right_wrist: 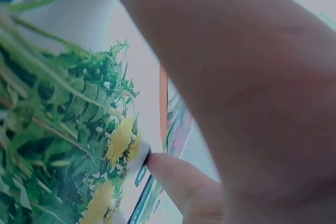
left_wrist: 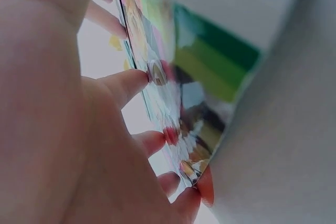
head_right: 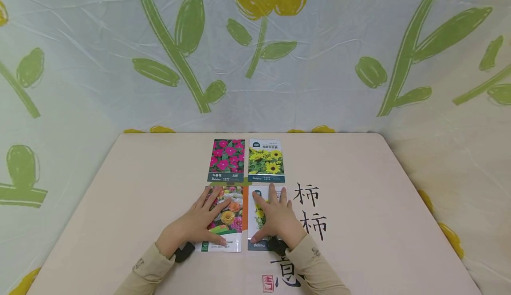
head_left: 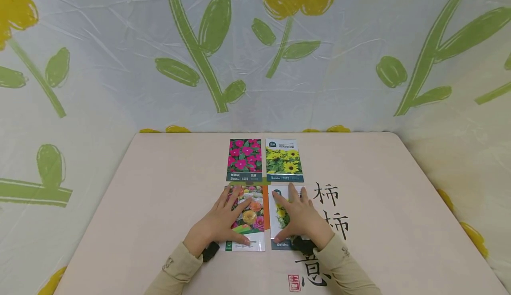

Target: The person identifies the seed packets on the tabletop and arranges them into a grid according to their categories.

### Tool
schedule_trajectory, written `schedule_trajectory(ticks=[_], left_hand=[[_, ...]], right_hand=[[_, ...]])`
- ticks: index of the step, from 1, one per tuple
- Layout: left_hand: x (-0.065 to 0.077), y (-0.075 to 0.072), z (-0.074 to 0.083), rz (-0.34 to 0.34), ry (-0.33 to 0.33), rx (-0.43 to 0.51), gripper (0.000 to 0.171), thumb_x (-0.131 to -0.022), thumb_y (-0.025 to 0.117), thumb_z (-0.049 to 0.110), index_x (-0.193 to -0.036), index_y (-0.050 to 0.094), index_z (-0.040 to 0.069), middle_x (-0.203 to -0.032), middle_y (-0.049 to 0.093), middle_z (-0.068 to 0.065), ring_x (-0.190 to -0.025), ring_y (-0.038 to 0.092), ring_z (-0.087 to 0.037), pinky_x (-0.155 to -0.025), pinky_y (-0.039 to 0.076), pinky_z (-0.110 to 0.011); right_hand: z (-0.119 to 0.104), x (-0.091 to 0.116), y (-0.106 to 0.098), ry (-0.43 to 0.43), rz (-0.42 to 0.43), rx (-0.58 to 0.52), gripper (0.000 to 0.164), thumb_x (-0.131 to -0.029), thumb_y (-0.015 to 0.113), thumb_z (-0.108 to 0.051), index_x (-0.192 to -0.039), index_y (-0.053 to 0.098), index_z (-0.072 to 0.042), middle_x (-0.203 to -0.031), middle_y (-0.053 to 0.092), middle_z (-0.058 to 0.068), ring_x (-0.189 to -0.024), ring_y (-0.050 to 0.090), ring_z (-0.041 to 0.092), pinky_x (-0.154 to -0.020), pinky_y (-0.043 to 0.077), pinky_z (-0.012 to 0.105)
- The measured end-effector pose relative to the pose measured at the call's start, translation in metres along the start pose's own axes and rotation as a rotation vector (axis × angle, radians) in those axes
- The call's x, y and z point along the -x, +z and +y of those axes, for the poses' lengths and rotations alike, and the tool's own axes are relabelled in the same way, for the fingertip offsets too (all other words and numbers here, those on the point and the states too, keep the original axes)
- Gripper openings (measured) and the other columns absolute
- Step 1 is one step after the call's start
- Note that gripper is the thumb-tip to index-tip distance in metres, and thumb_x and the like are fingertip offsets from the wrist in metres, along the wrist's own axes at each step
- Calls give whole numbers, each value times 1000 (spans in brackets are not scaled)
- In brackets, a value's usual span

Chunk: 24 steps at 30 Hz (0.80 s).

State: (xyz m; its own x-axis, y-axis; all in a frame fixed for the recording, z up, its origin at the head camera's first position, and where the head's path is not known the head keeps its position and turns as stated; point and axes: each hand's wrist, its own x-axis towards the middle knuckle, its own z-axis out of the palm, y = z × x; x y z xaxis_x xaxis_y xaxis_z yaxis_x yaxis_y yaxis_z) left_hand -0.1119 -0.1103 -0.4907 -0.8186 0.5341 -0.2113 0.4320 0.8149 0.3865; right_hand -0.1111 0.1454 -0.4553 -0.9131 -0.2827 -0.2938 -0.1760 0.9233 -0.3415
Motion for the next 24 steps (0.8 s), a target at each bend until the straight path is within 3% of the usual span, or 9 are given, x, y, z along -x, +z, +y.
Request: schedule_trajectory(ticks=[11,19,24], left_hand=[[0,-5,2,7,17,3,110,-69,76,70,-158,29,23,-166,0,-15,-149,-5,-44,-117,18,-60],[1,-5,2,-8,7,19,112,-68,76,71,-158,28,25,-166,-2,-13,-149,-8,-43,-117,14,-60],[3,-5,-1,5,4,29,115,-65,78,70,-158,28,25,-166,1,-13,-149,-7,-43,-117,15,-62]], right_hand=[[10,6,-10,-33,-15,-31,125,-54,94,-53,-157,30,-20,-163,4,26,-144,-2,56,-107,19,74],[34,12,-8,-167,8,-67,128,-56,93,-53,-159,24,-21,-164,1,23,-146,-5,52,-111,7,72],[50,10,0,-210,14,-61,129,-55,91,-58,-159,25,-21,-164,0,21,-146,-5,51,-109,10,74]])
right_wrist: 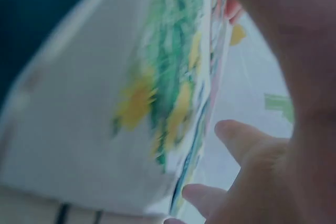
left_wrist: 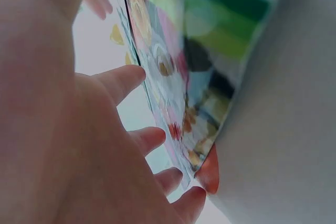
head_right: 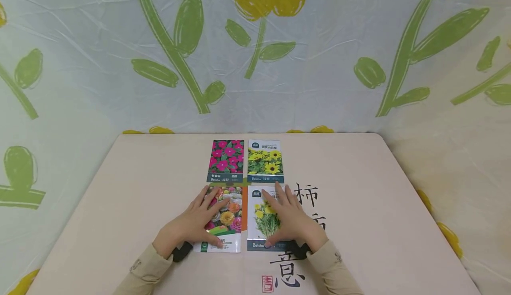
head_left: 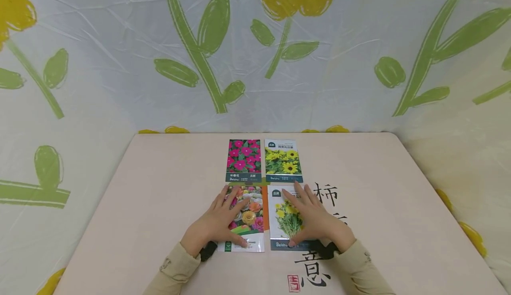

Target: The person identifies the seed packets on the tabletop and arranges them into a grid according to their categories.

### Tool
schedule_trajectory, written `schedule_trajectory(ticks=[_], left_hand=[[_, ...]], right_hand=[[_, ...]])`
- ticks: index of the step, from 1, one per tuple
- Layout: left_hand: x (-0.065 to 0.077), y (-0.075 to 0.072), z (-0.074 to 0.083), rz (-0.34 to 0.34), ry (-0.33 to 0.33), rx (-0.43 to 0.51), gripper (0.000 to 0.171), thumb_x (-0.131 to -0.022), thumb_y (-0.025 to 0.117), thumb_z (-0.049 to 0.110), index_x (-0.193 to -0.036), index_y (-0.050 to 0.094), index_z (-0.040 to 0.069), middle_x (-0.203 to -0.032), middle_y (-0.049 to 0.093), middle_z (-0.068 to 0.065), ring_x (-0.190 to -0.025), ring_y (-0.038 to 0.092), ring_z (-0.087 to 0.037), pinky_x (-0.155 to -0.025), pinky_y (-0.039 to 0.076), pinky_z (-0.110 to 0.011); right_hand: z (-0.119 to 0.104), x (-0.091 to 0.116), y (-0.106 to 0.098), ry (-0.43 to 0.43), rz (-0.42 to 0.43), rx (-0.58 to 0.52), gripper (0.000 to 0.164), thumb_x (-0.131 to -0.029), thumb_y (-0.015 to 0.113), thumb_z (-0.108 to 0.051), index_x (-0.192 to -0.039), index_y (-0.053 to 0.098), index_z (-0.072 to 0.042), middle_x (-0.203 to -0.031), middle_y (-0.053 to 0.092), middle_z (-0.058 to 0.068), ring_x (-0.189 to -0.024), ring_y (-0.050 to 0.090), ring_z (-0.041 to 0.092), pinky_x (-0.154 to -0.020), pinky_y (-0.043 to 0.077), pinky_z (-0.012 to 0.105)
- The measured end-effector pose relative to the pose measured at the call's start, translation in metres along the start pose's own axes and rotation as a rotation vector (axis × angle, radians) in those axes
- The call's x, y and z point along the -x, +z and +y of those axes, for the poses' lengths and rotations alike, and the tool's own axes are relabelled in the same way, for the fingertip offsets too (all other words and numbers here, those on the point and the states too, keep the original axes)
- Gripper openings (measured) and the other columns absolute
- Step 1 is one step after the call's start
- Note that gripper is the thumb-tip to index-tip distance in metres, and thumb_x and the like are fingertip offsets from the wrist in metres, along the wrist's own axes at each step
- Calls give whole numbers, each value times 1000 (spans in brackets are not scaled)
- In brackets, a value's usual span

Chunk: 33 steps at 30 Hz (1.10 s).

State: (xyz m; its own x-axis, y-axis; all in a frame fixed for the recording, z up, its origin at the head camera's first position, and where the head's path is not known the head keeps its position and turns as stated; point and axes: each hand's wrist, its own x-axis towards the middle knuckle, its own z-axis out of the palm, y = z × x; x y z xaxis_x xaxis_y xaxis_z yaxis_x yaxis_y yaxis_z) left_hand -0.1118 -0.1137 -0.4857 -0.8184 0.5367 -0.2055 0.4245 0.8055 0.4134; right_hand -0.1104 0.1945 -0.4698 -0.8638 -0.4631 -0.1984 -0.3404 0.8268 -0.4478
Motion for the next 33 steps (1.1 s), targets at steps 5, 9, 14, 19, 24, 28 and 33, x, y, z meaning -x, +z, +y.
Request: schedule_trajectory(ticks=[5,9,14,19,24,28,33], left_hand=[[1,-1,-2,-5,-11,2,117,-63,81,68,-158,28,26,-166,1,-13,-149,-5,-44,-117,14,-62],[0,-1,-3,-12,-13,-2,117,-62,81,69,-158,28,27,-166,0,-13,-149,-5,-44,-117,15,-62],[1,-2,-3,-14,-12,-12,117,-63,80,70,-158,28,27,-166,1,-13,-149,-5,-44,-116,15,-62],[0,-2,-3,-13,-13,-19,116,-63,79,71,-158,28,27,-166,0,-12,-149,-5,-43,-116,15,-62],[-1,0,-4,-8,-7,-17,116,-64,78,72,-158,28,27,-166,1,-12,-149,-5,-43,-117,15,-62],[-2,-2,-8,18,25,1,111,-69,76,70,-158,29,24,-166,4,-13,-149,-3,-44,-116,17,-63],[-6,-13,-16,81,65,52,97,-80,73,62,-156,32,19,-165,8,-14,-149,1,-44,-114,20,-64]], right_hand=[[7,1,2,-23,-4,-14,127,-54,91,-58,-157,29,-18,-163,3,25,-146,-4,53,-107,11,77],[7,1,1,-23,-11,-12,126,-54,91,-58,-157,30,-18,-163,4,25,-145,-4,53,-107,10,76],[7,0,2,-18,-15,-2,126,-54,91,-59,-157,29,-19,-163,3,24,-146,-4,53,-108,9,76],[7,0,2,-9,-20,-7,126,-55,91,-59,-157,29,-20,-164,2,23,-146,-5,52,-108,9,76],[8,1,1,-15,-15,-7,126,-56,89,-60,-158,28,-20,-164,2,23,-146,-5,52,-108,9,76],[10,-1,-3,-41,3,-17,123,-60,87,-61,-158,27,-16,-163,4,25,-145,-2,54,-107,13,76],[17,-11,-16,-59,97,-111,108,-76,83,-50,-156,26,-7,-161,9,27,-145,5,53,-106,18,76]])
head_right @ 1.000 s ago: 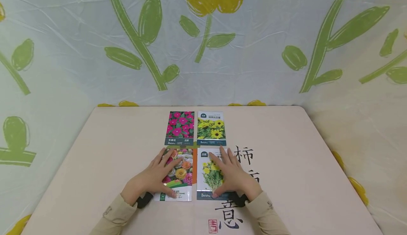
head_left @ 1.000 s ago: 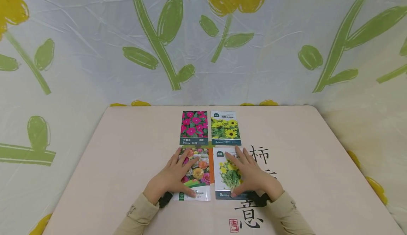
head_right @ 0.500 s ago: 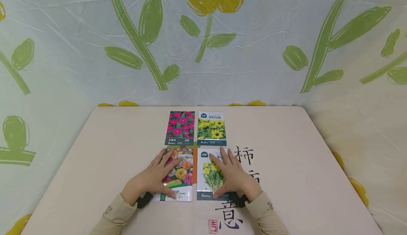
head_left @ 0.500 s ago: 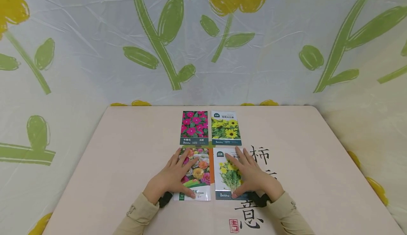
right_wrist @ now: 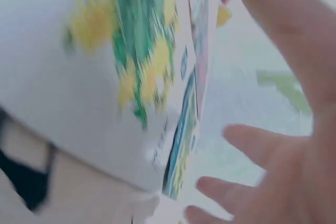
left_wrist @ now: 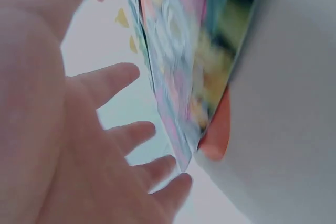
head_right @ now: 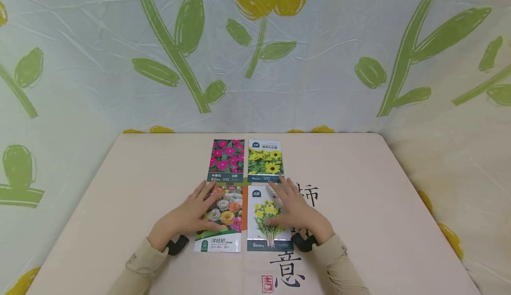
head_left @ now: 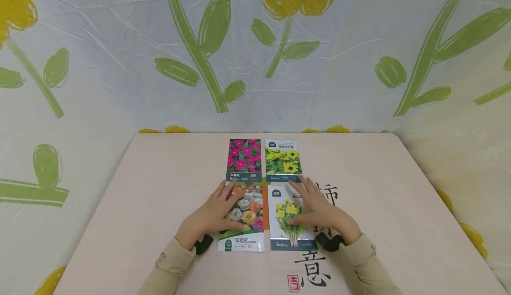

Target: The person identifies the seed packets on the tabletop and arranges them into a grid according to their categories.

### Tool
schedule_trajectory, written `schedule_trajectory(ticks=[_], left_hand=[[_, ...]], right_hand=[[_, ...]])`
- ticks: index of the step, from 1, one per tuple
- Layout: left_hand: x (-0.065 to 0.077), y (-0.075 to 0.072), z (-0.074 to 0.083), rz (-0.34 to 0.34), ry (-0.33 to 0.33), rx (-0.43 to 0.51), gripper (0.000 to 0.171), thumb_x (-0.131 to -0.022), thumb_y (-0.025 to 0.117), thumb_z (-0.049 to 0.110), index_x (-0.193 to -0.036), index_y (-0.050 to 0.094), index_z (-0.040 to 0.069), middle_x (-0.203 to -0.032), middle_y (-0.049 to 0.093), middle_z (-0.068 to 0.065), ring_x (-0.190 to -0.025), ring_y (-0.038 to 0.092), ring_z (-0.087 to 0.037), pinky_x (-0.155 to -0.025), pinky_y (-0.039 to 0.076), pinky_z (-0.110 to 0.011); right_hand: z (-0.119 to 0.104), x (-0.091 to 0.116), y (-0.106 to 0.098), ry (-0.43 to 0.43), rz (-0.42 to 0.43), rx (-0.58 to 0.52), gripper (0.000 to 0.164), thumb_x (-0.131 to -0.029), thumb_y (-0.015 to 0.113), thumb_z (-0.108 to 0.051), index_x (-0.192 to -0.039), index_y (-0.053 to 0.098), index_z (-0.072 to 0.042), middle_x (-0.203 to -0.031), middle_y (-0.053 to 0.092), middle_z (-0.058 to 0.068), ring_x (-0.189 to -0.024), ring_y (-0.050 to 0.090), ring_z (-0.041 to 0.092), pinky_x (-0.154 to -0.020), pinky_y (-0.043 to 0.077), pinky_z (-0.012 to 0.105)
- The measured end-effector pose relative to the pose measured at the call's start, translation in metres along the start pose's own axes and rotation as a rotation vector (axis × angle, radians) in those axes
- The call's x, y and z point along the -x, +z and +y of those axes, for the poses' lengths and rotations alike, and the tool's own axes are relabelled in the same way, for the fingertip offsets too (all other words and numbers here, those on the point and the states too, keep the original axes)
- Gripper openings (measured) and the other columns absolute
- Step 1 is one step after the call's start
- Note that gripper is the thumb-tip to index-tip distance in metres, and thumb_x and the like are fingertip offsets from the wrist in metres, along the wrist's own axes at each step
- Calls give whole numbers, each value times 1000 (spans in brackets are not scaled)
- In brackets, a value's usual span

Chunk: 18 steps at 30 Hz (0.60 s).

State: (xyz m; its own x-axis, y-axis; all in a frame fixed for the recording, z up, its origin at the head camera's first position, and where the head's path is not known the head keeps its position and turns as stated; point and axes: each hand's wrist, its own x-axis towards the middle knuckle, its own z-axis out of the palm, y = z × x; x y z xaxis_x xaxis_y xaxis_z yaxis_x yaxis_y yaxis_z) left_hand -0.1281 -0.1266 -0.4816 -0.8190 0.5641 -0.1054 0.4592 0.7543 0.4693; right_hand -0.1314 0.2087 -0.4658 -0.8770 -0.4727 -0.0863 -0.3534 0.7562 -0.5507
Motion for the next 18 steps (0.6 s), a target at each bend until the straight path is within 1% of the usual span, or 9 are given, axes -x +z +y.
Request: schedule_trajectory(ticks=[3,5,7,8,10,15,18], left_hand=[[-6,-8,-7,59,42,18,83,-88,70,52,-154,37,14,-164,15,-17,-149,6,-43,-114,22,-64],[-13,-13,-13,110,81,14,72,-93,68,44,-151,41,10,-162,22,-19,-148,13,-44,-113,24,-64],[-20,-18,-20,154,111,19,65,-96,66,38,-149,44,7,-159,28,-21,-147,18,-45,-112,27,-63],[-24,-20,-23,174,119,25,63,-97,65,36,-148,45,6,-157,31,-21,-146,21,-45,-112,28,-62],[-31,-25,-30,199,114,44,59,-98,63,34,-147,46,5,-156,34,-20,-146,24,-43,-112,29,-60],[-52,-38,-48,200,77,100,57,-101,59,36,-147,46,5,-157,34,-18,-147,23,-38,-115,27,-56],[-67,-44,-56,180,81,134,58,-101,59,36,-148,45,4,-157,33,-19,-147,23,-39,-116,25,-56]], right_hand=[[6,-9,-9,5,83,-55,96,-84,78,-43,-155,27,-3,-160,12,28,-145,9,51,-106,21,75],[12,-15,-14,12,128,-85,90,-87,76,-40,-154,28,-1,-160,14,27,-145,12,49,-107,23,73],[17,-21,-18,17,157,-134,86,-90,74,-37,-154,28,-3,-161,13,25,-146,12,48,-107,22,73],[20,-24,-20,17,168,-162,84,-90,73,-36,-154,29,-4,-162,13,23,-146,11,47,-108,22,73],[27,-30,-23,10,181,-195,81,-92,71,-35,-155,29,-5,-162,12,21,-147,11,46,-108,21,73],[42,-45,-30,-1,177,-258,77,-96,67,-36,-156,27,-11,-164,12,16,-149,9,42,-110,17,72],[49,-55,-34,-6,162,-286,75,-97,66,-35,-157,27,-12,-165,11,15,-150,7,40,-111,15,71]])
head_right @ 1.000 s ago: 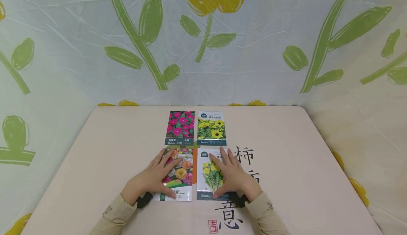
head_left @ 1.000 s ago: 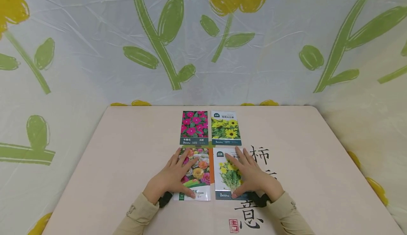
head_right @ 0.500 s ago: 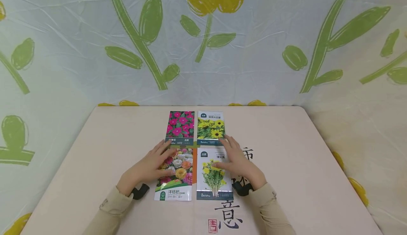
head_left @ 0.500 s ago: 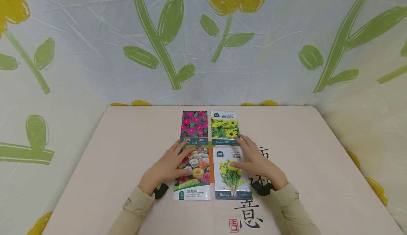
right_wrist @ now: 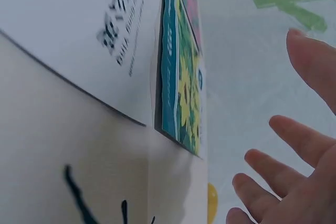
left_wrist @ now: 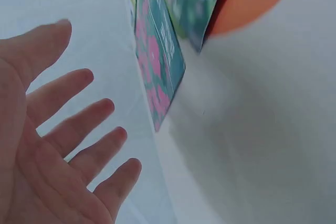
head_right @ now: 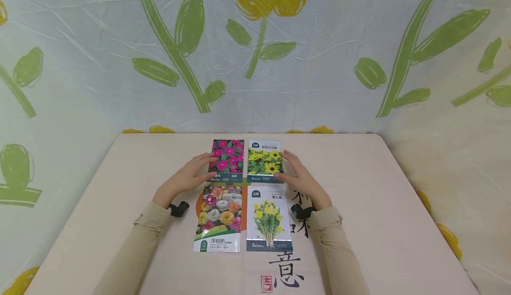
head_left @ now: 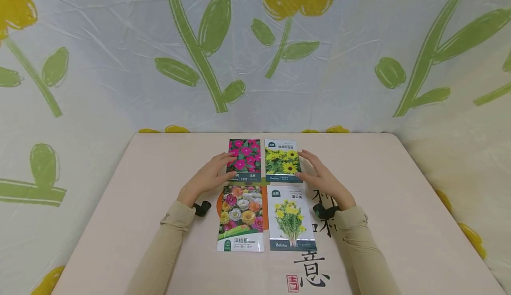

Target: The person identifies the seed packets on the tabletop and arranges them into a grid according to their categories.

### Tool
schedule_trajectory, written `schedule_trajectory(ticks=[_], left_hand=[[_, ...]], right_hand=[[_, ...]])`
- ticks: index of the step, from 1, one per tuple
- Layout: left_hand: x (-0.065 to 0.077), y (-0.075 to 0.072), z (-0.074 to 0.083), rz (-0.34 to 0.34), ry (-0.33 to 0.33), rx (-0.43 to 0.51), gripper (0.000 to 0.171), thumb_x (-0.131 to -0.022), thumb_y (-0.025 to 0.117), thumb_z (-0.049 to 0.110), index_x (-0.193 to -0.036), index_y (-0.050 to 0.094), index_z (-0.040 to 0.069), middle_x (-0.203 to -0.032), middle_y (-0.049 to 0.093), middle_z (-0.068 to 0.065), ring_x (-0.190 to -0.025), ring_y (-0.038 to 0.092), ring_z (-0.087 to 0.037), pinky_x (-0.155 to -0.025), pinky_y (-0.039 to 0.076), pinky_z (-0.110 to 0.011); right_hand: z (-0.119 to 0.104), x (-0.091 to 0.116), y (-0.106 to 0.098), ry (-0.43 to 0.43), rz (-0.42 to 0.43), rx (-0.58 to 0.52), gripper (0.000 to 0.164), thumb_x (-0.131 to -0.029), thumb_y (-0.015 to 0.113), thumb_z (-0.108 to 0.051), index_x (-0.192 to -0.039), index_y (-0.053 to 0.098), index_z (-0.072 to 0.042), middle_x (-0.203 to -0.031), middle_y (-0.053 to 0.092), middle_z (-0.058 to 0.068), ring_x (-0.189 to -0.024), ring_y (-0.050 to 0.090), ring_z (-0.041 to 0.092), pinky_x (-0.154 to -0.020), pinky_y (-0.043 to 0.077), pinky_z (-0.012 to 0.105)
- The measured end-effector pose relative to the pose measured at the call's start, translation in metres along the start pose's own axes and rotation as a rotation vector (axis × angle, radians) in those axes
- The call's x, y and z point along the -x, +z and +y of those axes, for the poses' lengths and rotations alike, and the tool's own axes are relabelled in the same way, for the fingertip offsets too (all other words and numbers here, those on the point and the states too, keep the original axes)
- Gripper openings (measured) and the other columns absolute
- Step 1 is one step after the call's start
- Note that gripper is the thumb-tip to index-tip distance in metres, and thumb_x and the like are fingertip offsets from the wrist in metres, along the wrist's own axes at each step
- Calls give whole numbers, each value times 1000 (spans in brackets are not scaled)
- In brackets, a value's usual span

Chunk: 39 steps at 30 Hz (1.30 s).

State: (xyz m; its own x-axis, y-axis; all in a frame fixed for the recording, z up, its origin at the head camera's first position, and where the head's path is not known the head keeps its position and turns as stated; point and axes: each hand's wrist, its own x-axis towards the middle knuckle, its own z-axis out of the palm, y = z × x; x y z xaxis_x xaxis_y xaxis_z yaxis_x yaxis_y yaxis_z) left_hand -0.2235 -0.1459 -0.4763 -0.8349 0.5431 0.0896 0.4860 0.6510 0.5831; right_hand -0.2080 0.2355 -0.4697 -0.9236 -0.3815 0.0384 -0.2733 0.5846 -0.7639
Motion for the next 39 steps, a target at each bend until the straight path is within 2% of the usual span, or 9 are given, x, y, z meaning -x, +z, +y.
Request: schedule_trajectory(ticks=[7,13,18,22,29,32,39], left_hand=[[-30,-4,-8,-63,13,31,67,-96,66,36,-148,43,1,-159,26,-22,-147,20,-42,-117,22,-57],[-44,-1,-15,-100,-22,-20,79,-91,72,40,-154,36,9,-164,16,-16,-150,9,-40,-117,15,-61],[-49,0,-18,-135,-42,-30,88,-88,75,44,-157,30,15,-166,8,-14,-150,1,-42,-117,5,-63],[-52,1,-21,-176,-79,-24,92,-86,75,47,-159,26,17,-166,5,-13,-150,-2,-40,-118,2,-62],[-55,6,-26,-197,-125,-65,89,-85,77,44,-156,32,14,-165,10,-14,-151,-2,-37,-119,1,-57],[-55,6,-25,-195,-123,-75,89,-85,77,45,-156,32,14,-165,10,-15,-151,-2,-37,-119,1,-57],[-54,5,-23,-185,-101,-103,89,-85,77,44,-155,34,10,-164,13,-20,-150,2,-43,-119,5,-59]], right_hand=[[10,-25,-4,8,-54,9,77,-95,68,-30,-157,26,-9,-165,8,18,-149,6,42,-112,13,70],[12,-43,-2,59,-143,34,89,-90,74,-34,-159,22,-13,-166,0,15,-151,-3,38,-115,8,67],[19,-54,1,76,-197,74,101,-85,79,-35,-160,16,-12,-165,-7,17,-149,-12,40,-114,-2,67],[24,-60,2,77,-225,97,105,-83,82,-35,-160,15,-11,-165,-9,18,-148,-15,43,-113,-7,67],[26,-63,2,62,-247,183,104,-81,83,-32,-158,20,-5,-163,-6,25,-146,-14,49,-112,-3,71],[26,-62,4,51,-238,213,103,-80,84,-32,-157,22,-4,-162,-4,27,-146,-11,50,-112,-1,71],[25,-62,5,24,-228,202,101,-79,85,-31,-156,25,-1,-162,-2,29,-146,-11,51,-112,-3,70]])
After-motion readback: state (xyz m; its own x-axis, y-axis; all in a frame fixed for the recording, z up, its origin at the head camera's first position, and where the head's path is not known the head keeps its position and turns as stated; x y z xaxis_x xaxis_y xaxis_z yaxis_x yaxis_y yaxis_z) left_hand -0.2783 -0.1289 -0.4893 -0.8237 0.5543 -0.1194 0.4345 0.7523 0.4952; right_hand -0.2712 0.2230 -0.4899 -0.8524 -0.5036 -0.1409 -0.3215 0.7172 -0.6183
